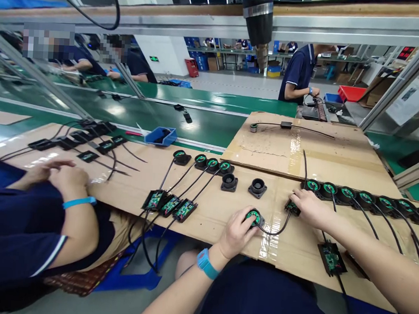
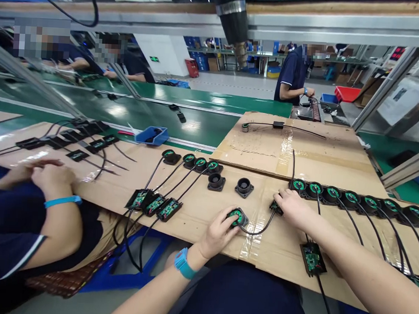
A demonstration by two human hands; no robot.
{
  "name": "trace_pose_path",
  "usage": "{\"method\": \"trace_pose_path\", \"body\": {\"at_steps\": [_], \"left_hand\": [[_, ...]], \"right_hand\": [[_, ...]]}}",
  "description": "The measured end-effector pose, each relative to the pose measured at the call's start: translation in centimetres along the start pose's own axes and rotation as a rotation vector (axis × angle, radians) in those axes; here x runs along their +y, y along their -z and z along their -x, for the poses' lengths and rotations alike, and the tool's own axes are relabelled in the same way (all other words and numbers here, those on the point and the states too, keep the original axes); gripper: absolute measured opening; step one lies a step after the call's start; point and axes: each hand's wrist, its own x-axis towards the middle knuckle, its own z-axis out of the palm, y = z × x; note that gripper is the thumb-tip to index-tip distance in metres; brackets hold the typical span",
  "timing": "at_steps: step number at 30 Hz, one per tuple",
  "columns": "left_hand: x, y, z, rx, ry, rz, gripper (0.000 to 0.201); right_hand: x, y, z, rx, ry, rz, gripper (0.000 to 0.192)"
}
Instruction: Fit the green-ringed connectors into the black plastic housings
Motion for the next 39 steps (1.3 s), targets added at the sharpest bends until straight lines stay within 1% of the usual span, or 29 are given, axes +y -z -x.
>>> {"method": "trace_pose_path", "body": {"at_steps": [2, 5, 6, 7, 8, 10, 12, 13, 15, 17, 18, 20, 21, 23, 25, 27, 28, 30, 32, 34, 35, 36, 37, 39], "left_hand": [[0.0, 0.0, 0.2, 0.003, 0.007, 0.025, 0.029], [-0.1, -0.3, -0.7, -0.022, 0.014, 0.064, 0.027], [-0.2, -0.6, -1.3, -0.044, 0.013, 0.085, 0.024], [-0.2, -0.9, -2.1, -0.073, 0.007, 0.111, 0.021], [-0.3, -1.4, -3.0, -0.105, -0.007, 0.137, 0.018], [-0.5, -2.7, -5.1, -0.157, -0.045, 0.176, 0.017], [-0.7, -4.7, -7.6, -0.172, -0.072, 0.182, 0.019], [-0.7, -5.9, -8.9, -0.169, -0.079, 0.172, 0.020], [-0.4, -8.3, -11.5, -0.158, -0.084, 0.130, 0.020], [0.1, -10.1, -13.6, -0.138, -0.083, 0.064, 0.019], [0.3, -10.6, -14.3, -0.123, -0.086, 0.026, 0.023], [0.5, -10.4, -14.6, -0.092, -0.121, -0.034, 0.041], [0.4, -9.8, -14.3, -0.071, -0.149, -0.051, 0.049], [-0.4, -7.8, -12.9, -0.001, -0.172, -0.067, 0.062], [-1.7, -5.7, -11.0, 0.094, -0.105, -0.066, 0.071], [-3.2, -4.3, -9.4, 0.141, 0.027, -0.034, 0.081], [-3.9, -4.0, -8.8, 0.134, 0.096, 0.002, 0.085], [-4.9, -4.2, -8.2, 0.086, 0.217, 0.093, 0.088], [-5.4, -4.7, -8.2, 0.049, 0.305, 0.169, 0.080], [-5.5, -5.0, -8.5, 0.033, 0.344, 0.214, 0.068], [-5.5, -5.0, -8.6, 0.033, 0.349, 0.232, 0.064], [-5.5, -4.9, -8.8, 0.034, 0.352, 0.249, 0.061], [-5.5, -4.7, -8.9, 0.037, 0.356, 0.267, 0.059], [-5.6, -4.4, -9.0, 0.047, 0.373, 0.298, 0.060]], "right_hand": [[-0.5, 2.7, 1.1, 0.113, 0.015, -0.019, 0.048], [-1.4, 6.3, 4.9, 0.347, 0.072, -0.092, 0.047], [-1.7, 7.0, 6.5, 0.388, 0.079, -0.139, 0.046], [-2.0, 7.2, 8.1, 0.390, 0.062, -0.194, 0.047], [-2.4, 7.0, 9.6, 0.355, 0.026, -0.255, 0.048], [-3.4, 5.4, 11.9, 0.210, -0.060, -0.379, 0.046], [-4.7, 2.8, 13.2, 0.064, -0.133, -0.461, 0.045], [-5.5, 1.5, 13.5, 0.020, -0.172, -0.472, 0.046], [-6.9, -1.3, 13.6, 0.010, -0.260, -0.437, 0.049], [-7.8, -3.7, 13.3, 0.064, -0.347, -0.345, 0.050], [-8.0, -4.8, 13.2, 0.097, -0.388, -0.282, 0.050], [-7.7, -6.4, 12.9, 0.141, -0.454, -0.154, 0.052], [-7.3, -6.9, 12.9, 0.146, -0.480, -0.104, 0.052], [-6.4, -7.3, 12.7, 0.123, -0.525, -0.062, 0.050], [-5.3, -6.9, 12.4, 0.061, -0.563, -0.103, 0.049], [-4.1, -5.6, 11.4, 0.007, -0.571, -0.199, 0.050], [-3.3, -4.7, 10.5, 0.005, -0.554, -0.251, 0.052], [-1.5, -2.2, 7.5, 0.074, -0.473, -0.319, 0.055], [0.7, 0.4, 2.5, 0.196, -0.354, -0.327, 0.054], [3.1, 2.5, -4.2, 0.290, -0.246, -0.307, 0.049], [4.2, 3.3, -8.0, 0.340, -0.222, -0.285, 0.049], [5.2, 3.9, -12.0, 0.364, -0.201, -0.241, 0.048], [6.1, 4.2, -16.1, 0.364, -0.188, -0.180, 0.047], [7.4, 4.6, -24.1, 0.330, -0.195, -0.073, 0.050]]}}
